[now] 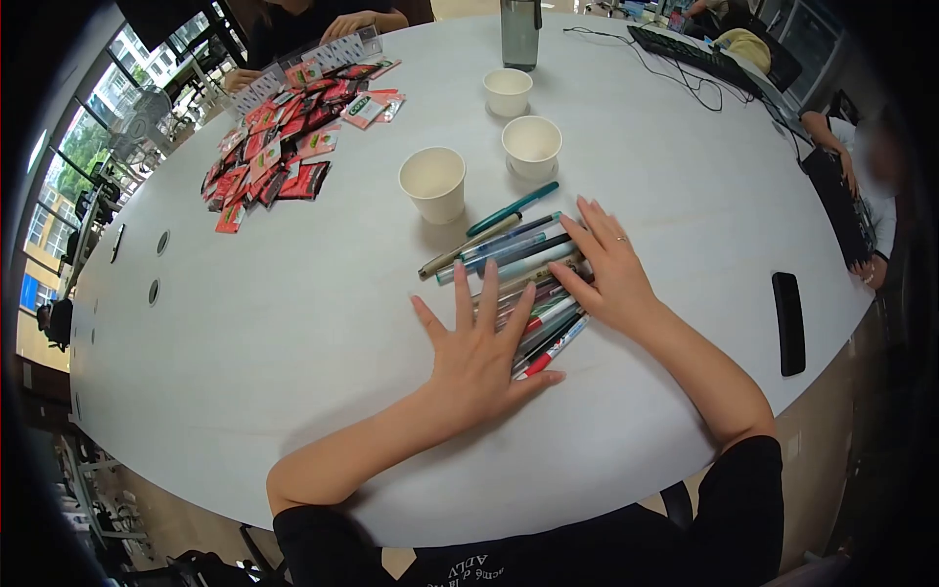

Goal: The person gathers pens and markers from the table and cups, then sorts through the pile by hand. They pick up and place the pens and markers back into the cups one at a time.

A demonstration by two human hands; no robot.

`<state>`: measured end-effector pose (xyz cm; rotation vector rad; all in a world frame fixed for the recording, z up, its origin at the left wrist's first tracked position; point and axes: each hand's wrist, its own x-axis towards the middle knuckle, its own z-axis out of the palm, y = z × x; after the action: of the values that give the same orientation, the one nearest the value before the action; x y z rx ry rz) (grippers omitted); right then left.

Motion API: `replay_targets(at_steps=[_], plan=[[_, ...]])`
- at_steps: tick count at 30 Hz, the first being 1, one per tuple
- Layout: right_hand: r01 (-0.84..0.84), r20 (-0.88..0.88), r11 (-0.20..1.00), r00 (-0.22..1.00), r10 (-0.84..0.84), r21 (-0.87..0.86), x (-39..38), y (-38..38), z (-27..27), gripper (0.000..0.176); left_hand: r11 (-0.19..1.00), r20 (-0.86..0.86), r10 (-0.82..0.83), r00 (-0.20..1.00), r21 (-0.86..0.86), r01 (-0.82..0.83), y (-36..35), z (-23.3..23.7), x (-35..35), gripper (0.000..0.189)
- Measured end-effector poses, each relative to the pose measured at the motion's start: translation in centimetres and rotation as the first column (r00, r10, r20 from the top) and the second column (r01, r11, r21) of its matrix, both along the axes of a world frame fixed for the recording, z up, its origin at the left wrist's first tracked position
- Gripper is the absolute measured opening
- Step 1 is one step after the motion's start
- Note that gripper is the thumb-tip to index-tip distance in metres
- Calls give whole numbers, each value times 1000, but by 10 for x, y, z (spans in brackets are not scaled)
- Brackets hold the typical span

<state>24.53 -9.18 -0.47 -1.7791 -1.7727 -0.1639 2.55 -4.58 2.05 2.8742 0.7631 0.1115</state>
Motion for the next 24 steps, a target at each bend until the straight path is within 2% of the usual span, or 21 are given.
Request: replay_targets(at_steps=[1, 4, 5, 8, 9, 12, 15, 18, 21, 24], plan=[[92, 60, 989, 995, -85, -120, -1, -3, 3, 58, 1000, 0, 25, 1000, -10, -25, 3, -2, 0, 93], [194, 82, 959, 980, -181, -209, -4, -1, 6, 65, 998, -2, 64, 998, 14, -64, 14, -2, -2, 91], [146, 50, 964, 989, -138, -222, -2, -2, 7, 65, 997, -6, 78, 997, 14, -78, 18, -3, -2, 90], [-35, -116, 993, 993, 22, -110, 4, -1, 1, 64, 996, 21, 73, 997, -60, -72, 26, -1, 0, 94], [-42, -143, 992, 989, 25, -118, 6, 0, 1, 64, 994, 23, 94, 995, -64, -92, 30, 1, 1, 104], [-75, -223, 990, 974, 47, -120, 10, 6, 0, 62, 994, 87, 91, 992, -61, -86, 37, 1, 1, 112], [-114, -253, 991, 963, 91, -76, 19, 21, 3, 61, 993, 77, 91, 993, -77, -85, 37, 3, 4, 116], [-162, -178, 979, 974, 139, -121, 20, 35, 3, 62, 995, 97, 73, 993, -74, -66, 39, 1, 3, 117], [-134, 52, 979, 988, 144, -153, 15, 37, 6, 67, 997, 133, 45, 990, -65, -36, 41, -2, 2, 115], [-106, 132, 986, 984, 124, -131, 18, 40, 1, 72, 998, 196, 10, 981, -60, 1, 45, -4, 2, 112]])
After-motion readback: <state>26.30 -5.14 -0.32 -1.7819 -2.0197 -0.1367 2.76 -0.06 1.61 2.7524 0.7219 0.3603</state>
